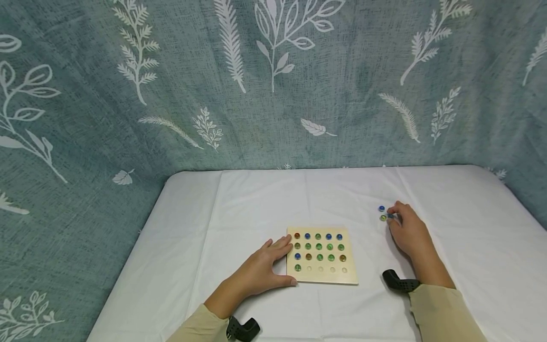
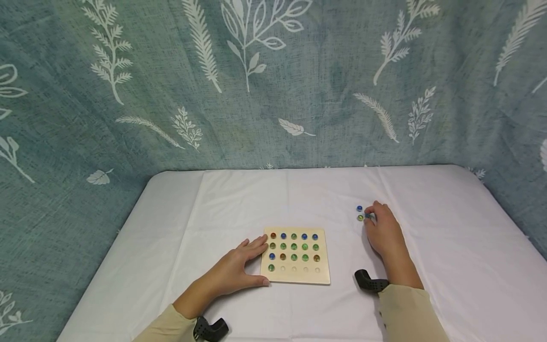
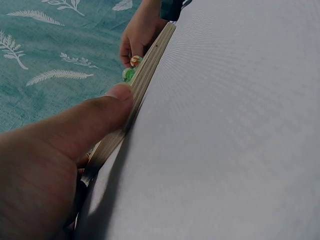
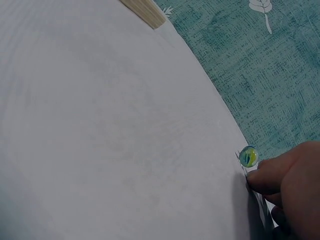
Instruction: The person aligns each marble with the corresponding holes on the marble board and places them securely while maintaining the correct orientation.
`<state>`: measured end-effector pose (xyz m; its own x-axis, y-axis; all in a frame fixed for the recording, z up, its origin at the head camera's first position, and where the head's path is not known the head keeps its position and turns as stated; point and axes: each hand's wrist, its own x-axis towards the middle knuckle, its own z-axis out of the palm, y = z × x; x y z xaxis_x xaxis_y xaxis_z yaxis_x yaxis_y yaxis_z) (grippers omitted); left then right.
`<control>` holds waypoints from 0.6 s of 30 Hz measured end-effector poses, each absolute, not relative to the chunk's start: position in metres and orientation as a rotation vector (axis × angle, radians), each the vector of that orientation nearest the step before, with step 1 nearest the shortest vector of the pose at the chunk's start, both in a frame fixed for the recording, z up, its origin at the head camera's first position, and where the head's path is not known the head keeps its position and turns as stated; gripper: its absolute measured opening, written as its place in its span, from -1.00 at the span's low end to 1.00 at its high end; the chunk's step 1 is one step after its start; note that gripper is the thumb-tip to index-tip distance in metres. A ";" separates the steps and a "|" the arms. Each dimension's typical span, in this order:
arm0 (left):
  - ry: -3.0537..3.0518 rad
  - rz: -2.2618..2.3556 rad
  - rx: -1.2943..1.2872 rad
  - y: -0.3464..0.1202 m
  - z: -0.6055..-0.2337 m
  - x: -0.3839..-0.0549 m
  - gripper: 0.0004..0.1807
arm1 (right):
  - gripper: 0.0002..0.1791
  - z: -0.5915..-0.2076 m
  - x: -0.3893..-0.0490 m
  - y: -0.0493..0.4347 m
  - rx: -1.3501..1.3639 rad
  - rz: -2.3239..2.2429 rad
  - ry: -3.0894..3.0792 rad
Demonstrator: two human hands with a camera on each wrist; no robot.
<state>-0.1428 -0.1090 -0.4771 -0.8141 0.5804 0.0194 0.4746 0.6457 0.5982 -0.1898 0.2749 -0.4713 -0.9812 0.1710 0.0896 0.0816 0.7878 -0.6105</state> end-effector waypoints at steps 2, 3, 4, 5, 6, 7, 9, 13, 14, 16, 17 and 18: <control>2.687 0.903 0.866 -0.109 -0.477 -0.142 -0.01 | -0.72 -0.472 -0.190 0.275 -0.223 0.970 -2.838; 2.685 0.906 0.863 -0.109 -0.477 -0.142 -0.01 | -0.71 -0.472 -0.189 0.275 -0.235 0.972 -2.841; 2.683 0.909 0.861 -0.109 -0.476 -0.142 -0.01 | -0.71 -0.472 -0.189 0.275 -0.247 0.971 -2.846; 2.679 0.913 0.856 -0.109 -0.476 -0.142 -0.01 | -0.70 -0.472 -0.189 0.276 -0.252 0.964 -2.849; 2.678 0.915 0.856 -0.109 -0.476 -0.141 -0.01 | -0.70 -0.472 -0.188 0.276 -0.259 0.961 -2.851; 2.678 0.914 0.859 -0.109 -0.476 -0.141 -0.01 | -0.69 -0.472 -0.188 0.277 -0.267 0.957 -2.856; 2.683 0.911 0.870 -0.109 -0.476 -0.141 -0.01 | -0.67 -0.471 -0.187 0.278 -0.285 0.940 -2.864; 2.688 0.911 0.891 -0.109 -0.476 -0.142 -0.01 | -0.63 -0.469 -0.184 0.281 -0.334 0.930 -2.858; 2.687 0.914 0.894 -0.109 -0.476 -0.142 -0.02 | -0.62 -0.469 -0.184 0.282 -0.345 0.933 -2.850; 2.683 0.920 0.895 -0.109 -0.476 -0.142 -0.02 | -0.62 -0.469 -0.183 0.285 -0.360 0.943 -2.833; 2.680 0.923 0.895 -0.109 -0.476 -0.142 -0.02 | -0.62 -0.469 -0.182 0.286 -0.365 0.946 -2.828; 2.680 0.924 0.896 -0.109 -0.476 -0.142 -0.02 | -0.60 -0.469 -0.182 0.287 -0.372 0.952 -2.826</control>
